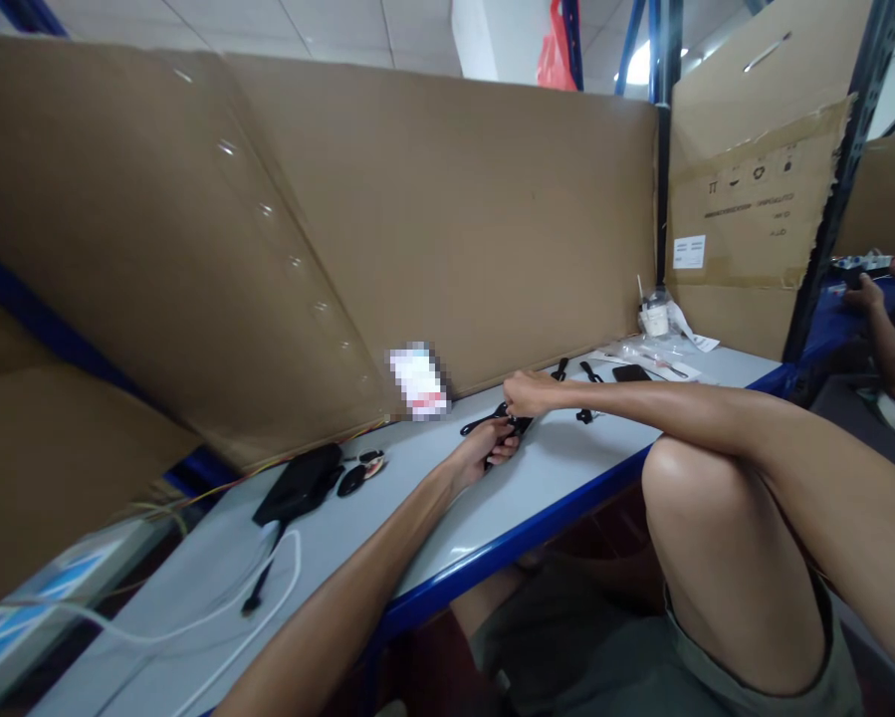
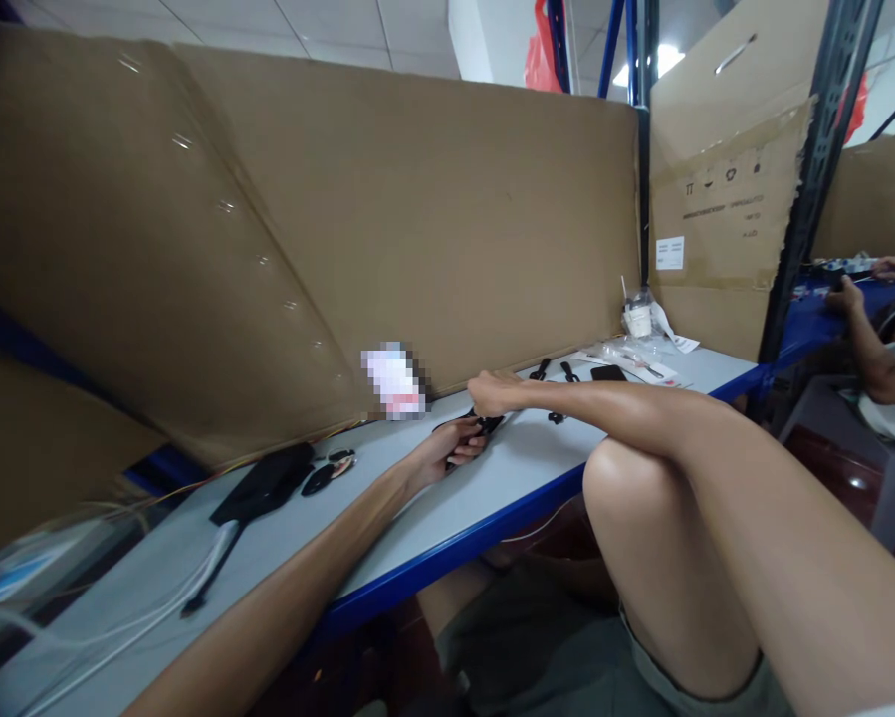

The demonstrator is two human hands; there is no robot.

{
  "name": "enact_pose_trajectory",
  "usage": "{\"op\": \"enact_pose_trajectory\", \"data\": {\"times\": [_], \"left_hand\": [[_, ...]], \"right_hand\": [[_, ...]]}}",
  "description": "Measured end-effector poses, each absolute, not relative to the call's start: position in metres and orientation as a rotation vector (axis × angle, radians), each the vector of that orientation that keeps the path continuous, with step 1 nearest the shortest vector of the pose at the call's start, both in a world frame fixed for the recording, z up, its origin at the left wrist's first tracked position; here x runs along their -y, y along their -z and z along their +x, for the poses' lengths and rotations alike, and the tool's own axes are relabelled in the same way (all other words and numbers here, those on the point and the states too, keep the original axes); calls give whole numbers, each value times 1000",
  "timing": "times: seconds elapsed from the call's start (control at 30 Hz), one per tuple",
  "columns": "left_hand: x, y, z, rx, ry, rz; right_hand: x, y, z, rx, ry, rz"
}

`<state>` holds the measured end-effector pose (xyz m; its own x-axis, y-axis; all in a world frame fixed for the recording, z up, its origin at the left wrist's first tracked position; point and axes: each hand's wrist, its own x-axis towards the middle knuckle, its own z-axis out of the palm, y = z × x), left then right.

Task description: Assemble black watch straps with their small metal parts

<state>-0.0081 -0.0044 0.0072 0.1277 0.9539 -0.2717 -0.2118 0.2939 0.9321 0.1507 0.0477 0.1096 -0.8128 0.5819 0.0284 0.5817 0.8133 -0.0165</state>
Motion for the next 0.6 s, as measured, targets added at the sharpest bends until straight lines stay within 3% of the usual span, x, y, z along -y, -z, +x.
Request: {"op": "enact_pose_trajectory", "data": {"times": [0.1,0.27,0.47,0.6], "left_hand": [[5,-8,-7,-1119,-1031,890],[7,-10,-6,-1131,-1011,907],[10,-12,-2,-1174,-1020,905],[10,-14,0,-1166,-1017,905]], "right_hand": [[-50,-109,150,2961,-4,-982],[-52,-109,151,2995,-298,-902],[-49,-111,153,2965,-6,-972],[-48,-112,152,3023,-178,-901]]}}
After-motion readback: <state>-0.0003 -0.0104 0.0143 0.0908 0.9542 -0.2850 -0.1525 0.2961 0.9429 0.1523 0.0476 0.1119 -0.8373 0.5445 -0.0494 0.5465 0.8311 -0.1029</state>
